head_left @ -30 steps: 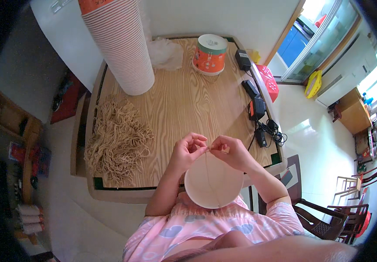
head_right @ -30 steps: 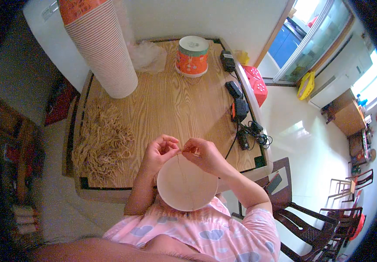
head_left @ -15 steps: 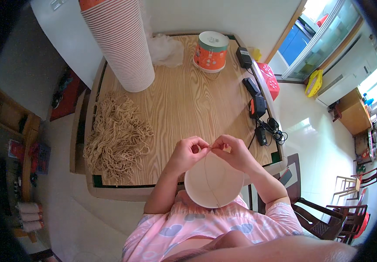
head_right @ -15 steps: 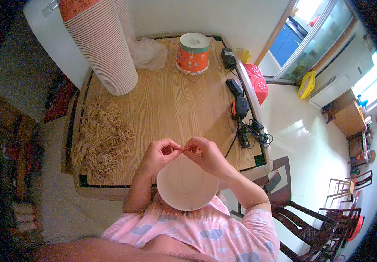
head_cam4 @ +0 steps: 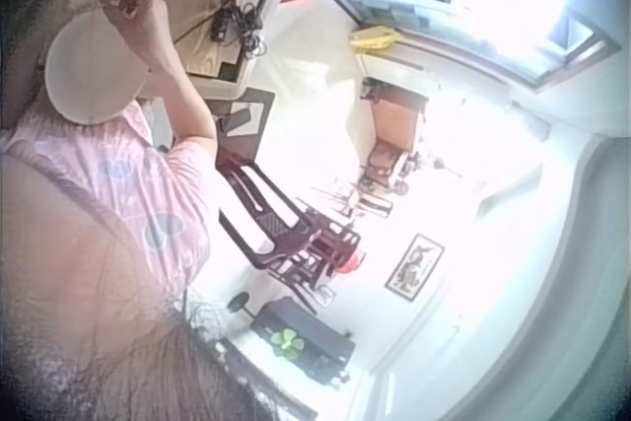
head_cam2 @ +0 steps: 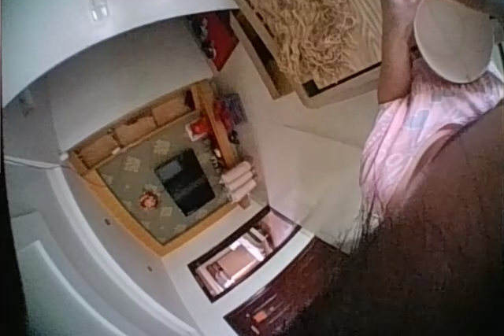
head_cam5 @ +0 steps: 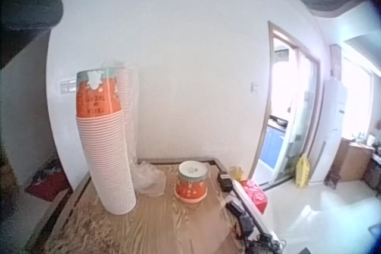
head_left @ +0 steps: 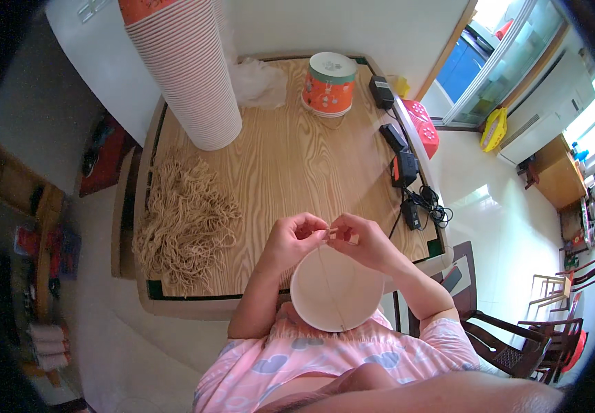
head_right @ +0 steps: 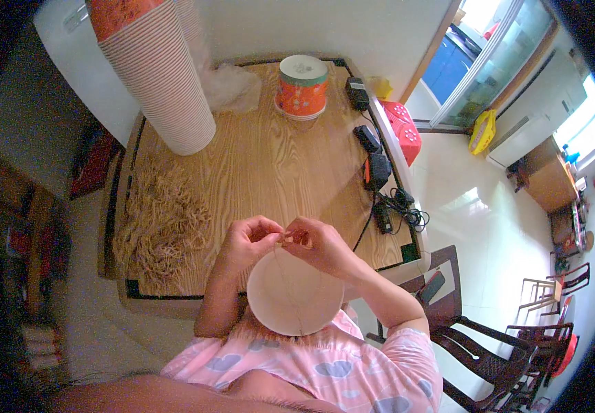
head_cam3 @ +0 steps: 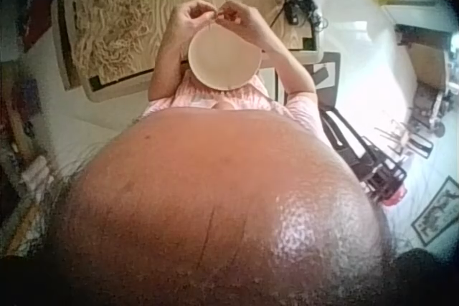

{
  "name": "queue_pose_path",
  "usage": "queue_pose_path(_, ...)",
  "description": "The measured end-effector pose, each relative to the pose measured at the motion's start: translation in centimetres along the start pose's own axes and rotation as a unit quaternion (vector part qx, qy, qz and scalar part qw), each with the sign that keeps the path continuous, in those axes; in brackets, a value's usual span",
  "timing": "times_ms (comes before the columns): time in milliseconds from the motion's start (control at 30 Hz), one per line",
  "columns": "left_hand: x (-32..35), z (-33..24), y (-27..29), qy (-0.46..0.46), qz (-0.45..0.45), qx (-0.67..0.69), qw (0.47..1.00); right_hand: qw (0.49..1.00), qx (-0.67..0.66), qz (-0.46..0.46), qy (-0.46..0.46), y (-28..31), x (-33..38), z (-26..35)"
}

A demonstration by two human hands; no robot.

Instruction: Attaching a handle string to a decorative paper bucket.

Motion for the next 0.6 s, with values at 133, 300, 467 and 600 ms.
queue_pose_path(133, -0.2, 0.1, 0.2, -0.020, 0.009, 0.044, 0.999, 1.000, 0.013, 0.020, 0.001, 0.1, -0.3, 0.5)
queue_pose_path(300, 0.0, 0.2, 0.4, -0.018, 0.003, 0.034, 0.999, 0.999, -0.025, 0.005, 0.046, -0.2, -0.7, -1.1)
queue_pose_path(467, 0.1, 0.8, 0.4, -0.026, 0.004, 0.047, 0.999, 0.991, -0.126, 0.036, -0.020, -0.3, -0.7, -0.7)
queue_pose_path(600, 0.0, 0.8, 0.3, -0.042, 0.001, 0.035, 0.999, 0.988, -0.144, 0.039, -0.038, -0.5, -0.7, -1.0)
Point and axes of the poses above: each hand's wrist, its own x-axis away from the middle knuckle, its own y-axis out of the back of the hand, z = x × y, the point moved 3 cm from there along -x, towards the middle knuckle, and after that the axes turned 2 degrees about x, right-handed, at the moved point
